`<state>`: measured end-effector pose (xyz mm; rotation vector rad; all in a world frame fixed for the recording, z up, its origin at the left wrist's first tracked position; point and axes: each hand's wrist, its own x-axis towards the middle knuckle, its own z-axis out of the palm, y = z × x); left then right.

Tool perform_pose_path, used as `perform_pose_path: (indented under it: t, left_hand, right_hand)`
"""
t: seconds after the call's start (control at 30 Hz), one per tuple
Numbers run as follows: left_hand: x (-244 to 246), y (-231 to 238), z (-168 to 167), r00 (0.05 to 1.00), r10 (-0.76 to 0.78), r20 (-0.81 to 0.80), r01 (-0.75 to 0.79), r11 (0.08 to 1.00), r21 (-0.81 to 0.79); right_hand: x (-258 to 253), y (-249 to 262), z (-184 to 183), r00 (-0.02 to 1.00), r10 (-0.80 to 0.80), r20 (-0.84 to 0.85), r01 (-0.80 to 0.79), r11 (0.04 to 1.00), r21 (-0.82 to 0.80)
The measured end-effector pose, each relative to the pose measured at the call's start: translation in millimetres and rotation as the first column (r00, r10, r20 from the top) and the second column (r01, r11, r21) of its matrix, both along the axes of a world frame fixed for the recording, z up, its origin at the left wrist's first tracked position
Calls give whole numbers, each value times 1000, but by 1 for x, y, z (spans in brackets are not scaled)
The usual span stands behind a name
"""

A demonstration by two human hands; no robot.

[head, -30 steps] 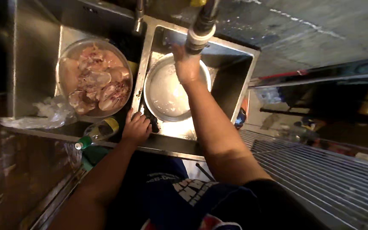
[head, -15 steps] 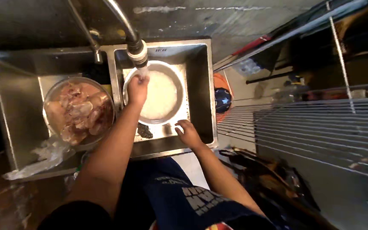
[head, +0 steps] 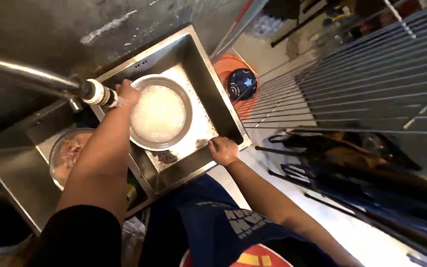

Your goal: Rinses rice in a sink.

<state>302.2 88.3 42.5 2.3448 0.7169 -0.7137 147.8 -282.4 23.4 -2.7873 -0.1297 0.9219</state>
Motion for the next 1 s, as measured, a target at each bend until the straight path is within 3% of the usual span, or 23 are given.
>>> perform_pose_path:
  t: [0.17, 0.3, 0.7, 1.0]
  left_hand:
    - [13, 6, -29, 994, -60, -95, 69, 992, 103]
    - [24, 6, -32, 970, -128, -208, 168, 967, 190]
    - [18, -10, -10, 929, -160, -333, 242, 944, 224]
    - [28, -26, 10, 882, -226, -413, 347, 906, 243]
  right_hand:
    - [1, 0, 1, 1000, 13, 18, -13, 999, 31]
    - [2, -5, 1, 1000, 24, -20, -23, 999, 35]
    - [-3, -12, -9, 991, 82, 106, -94, 989, 115]
    - [0, -12, -6, 996, 87, 28, -89, 990, 111]
